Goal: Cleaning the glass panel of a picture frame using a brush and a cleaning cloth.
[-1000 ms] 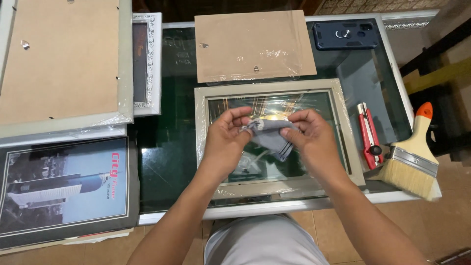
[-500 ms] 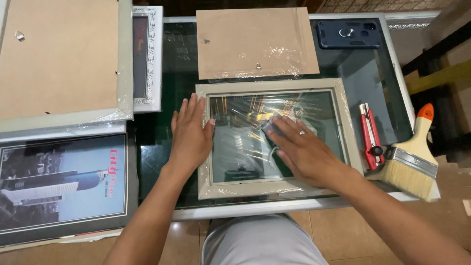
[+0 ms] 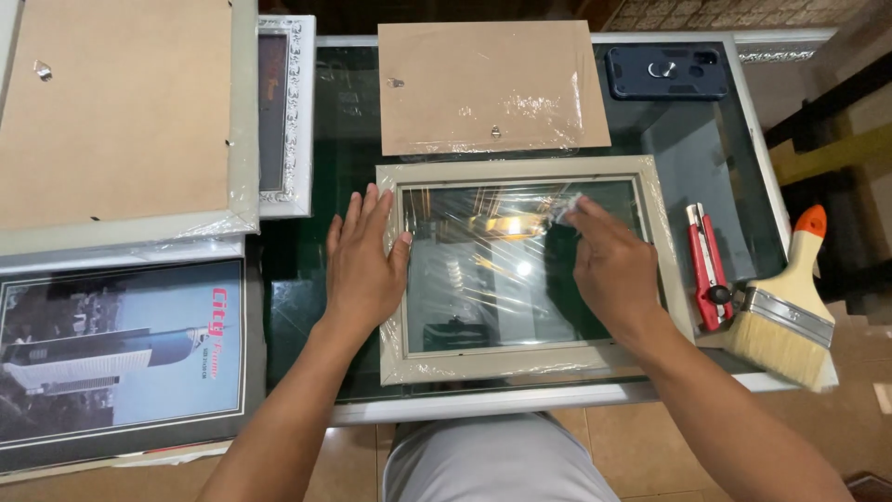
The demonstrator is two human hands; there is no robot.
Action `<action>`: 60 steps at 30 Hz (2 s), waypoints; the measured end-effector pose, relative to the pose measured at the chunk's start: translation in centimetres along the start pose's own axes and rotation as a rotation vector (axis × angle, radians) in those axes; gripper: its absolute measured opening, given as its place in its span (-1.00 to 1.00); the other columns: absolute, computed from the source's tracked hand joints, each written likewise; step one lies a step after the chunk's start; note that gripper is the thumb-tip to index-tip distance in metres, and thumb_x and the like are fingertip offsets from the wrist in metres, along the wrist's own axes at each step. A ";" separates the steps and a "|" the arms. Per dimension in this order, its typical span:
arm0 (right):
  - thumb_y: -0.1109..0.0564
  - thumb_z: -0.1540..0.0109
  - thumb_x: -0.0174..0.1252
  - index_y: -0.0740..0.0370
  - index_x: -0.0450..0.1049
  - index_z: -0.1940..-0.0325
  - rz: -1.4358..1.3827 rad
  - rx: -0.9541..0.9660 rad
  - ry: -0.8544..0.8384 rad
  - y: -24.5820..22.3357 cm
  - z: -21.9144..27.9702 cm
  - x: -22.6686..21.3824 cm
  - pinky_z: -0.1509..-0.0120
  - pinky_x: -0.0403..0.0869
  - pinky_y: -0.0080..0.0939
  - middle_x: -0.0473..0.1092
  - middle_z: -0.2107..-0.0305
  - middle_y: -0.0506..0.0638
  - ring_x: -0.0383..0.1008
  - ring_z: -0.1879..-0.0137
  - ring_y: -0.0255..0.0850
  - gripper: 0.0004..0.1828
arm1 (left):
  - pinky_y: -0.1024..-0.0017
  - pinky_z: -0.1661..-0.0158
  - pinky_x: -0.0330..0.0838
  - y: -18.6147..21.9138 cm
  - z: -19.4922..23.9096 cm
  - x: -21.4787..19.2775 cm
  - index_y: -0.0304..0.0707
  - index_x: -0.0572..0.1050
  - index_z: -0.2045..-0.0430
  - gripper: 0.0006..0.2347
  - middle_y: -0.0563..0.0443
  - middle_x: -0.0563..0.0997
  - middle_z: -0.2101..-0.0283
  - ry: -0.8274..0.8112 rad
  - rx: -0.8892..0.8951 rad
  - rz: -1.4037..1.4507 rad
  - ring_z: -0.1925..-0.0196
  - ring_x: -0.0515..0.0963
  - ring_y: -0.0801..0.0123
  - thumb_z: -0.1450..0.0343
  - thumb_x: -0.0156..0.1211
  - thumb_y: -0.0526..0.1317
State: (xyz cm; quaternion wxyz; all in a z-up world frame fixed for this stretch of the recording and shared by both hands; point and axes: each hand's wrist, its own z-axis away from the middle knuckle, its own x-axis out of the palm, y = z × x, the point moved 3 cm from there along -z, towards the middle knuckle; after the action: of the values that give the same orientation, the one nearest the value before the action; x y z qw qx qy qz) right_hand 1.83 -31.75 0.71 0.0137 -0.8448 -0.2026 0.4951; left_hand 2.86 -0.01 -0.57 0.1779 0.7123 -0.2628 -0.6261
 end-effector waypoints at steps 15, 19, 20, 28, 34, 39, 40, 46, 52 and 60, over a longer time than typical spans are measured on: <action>-0.46 -0.28 -0.03 0.36 0.12 -0.53 0.230 -0.028 -0.582 -3.7 -0.3 0.1 -0.53 0.07 0.40 0.02 -0.46 0.43 -0.04 -0.56 0.38 0.01 | -0.19 -0.42 -0.28 -0.6 -0.4 -0.8 -0.25 0.18 -0.45 -0.55 -0.26 0.19 -0.50 -0.065 0.052 -0.065 -0.57 0.03 -0.08 -0.62 -0.22 -0.14; -0.53 -0.28 -0.04 0.49 0.08 -0.50 0.017 -0.130 -0.600 -10.9 -2.5 2.3 -0.55 -0.05 0.42 -0.02 -0.44 0.52 -0.09 -0.55 0.46 0.10 | -0.21 -0.41 -0.26 -0.9 -0.4 -0.6 -0.24 0.16 -0.46 -0.52 -0.27 0.19 -0.50 -0.063 0.080 -0.093 -0.58 0.02 -0.07 -0.61 -0.19 -0.07; -0.56 -0.27 -0.10 0.46 0.06 -0.51 -0.065 -0.249 -0.612 -12.3 -1.7 2.7 -0.56 -0.07 0.40 -0.02 -0.45 0.47 -0.12 -0.57 0.43 0.12 | -0.21 -0.41 -0.26 -1.0 -0.4 -0.4 -0.25 0.16 -0.46 -0.52 -0.27 0.20 -0.50 -0.050 0.087 -0.105 -0.58 0.02 -0.07 -0.61 -0.16 -0.08; -0.52 -0.24 -0.05 0.10 0.02 -0.59 0.166 -0.194 -0.651 -4.7 2.6 -1.5 -0.43 0.06 0.54 -0.01 -0.50 0.23 -0.07 -0.57 0.29 0.01 | -0.26 -0.40 -0.26 -1.1 -0.6 -0.4 -0.30 0.16 -0.46 -0.51 -0.33 0.19 -0.49 -0.050 0.083 -0.102 -0.57 0.03 -0.14 -0.58 -0.09 -0.13; -0.50 -0.24 0.00 0.42 0.12 -0.51 0.144 -0.015 -0.488 -8.5 -1.9 1.4 -0.41 0.16 0.52 0.06 -0.41 0.50 0.03 -0.50 0.49 0.08 | -0.27 -0.41 -0.30 -0.6 -0.5 -0.5 -0.29 0.18 -0.44 -0.52 -0.32 0.22 -0.48 -0.034 0.100 -0.135 -0.58 0.01 -0.13 -0.59 -0.15 -0.12; -0.60 -0.27 -0.22 0.42 0.10 -0.51 -0.172 -0.274 -0.587 -15.8 -3.8 5.2 -0.55 -0.08 0.42 -0.02 -0.47 0.39 -0.13 -0.58 0.39 0.11 | -0.31 -0.39 -0.24 -1.0 -0.6 -0.2 -0.29 0.18 -0.45 -0.51 -0.35 0.24 -0.47 -0.033 0.111 -0.142 -0.57 0.01 -0.16 -0.58 -0.11 -0.11; -0.60 -0.27 -0.22 0.42 0.10 -0.51 -0.172 -0.272 -0.586 -15.5 -3.9 5.2 -0.55 -0.08 0.42 -0.02 -0.47 0.39 -0.13 -0.58 0.39 0.11 | -0.31 -0.39 -0.24 -1.0 -0.6 -0.3 -0.29 0.18 -0.45 -0.51 -0.35 0.24 -0.47 -0.034 0.113 -0.143 -0.57 0.01 -0.16 -0.58 -0.11 -0.11; -0.57 -0.29 -0.20 0.34 0.10 -0.53 -0.195 -0.309 -0.549 -14.8 -4.1 5.1 -0.57 -0.07 0.36 -0.02 -0.49 0.30 -0.14 -0.61 0.29 0.05 | -0.36 -0.37 -0.19 0.5 0.4 -2.6 -0.30 0.14 -0.45 -0.49 -0.40 0.22 -0.47 -0.060 0.091 -0.078 -0.55 0.04 -0.25 -0.57 -0.08 -0.11; -0.70 -0.18 -0.18 0.24 -0.08 -0.58 -0.149 -0.304 -0.648 -14.2 -4.6 5.6 -0.60 -0.25 0.24 -0.18 -0.54 0.19 -0.34 -0.64 0.15 0.21 | -0.14 -0.40 -0.39 1.6 7.7 -3.7 -0.19 -0.09 -0.51 -0.41 -0.29 -0.06 -0.56 -0.236 -0.014 0.002 -0.60 -0.19 -0.16 -0.55 -0.23 -0.01; -0.55 -0.28 -0.17 0.22 0.00 -0.57 -0.246 -0.257 -0.625 -14.4 -4.1 5.8 -0.60 -0.20 0.21 -0.07 -0.52 0.16 -0.26 -0.64 0.12 0.02 | -0.38 -0.33 -0.41 0.9 3.6 -3.1 -0.24 -0.22 -0.52 0.08 -0.39 -0.30 -0.57 -0.316 0.223 -0.288 -0.59 -0.38 -0.24 -0.28 0.12 0.49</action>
State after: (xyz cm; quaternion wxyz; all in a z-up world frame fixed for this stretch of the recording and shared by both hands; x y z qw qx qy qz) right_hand 3.01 -15.79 1.19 -0.0958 -0.6167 -0.3579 0.6946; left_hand -1.05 1.35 1.89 -0.0361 0.6508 -0.2505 -0.7158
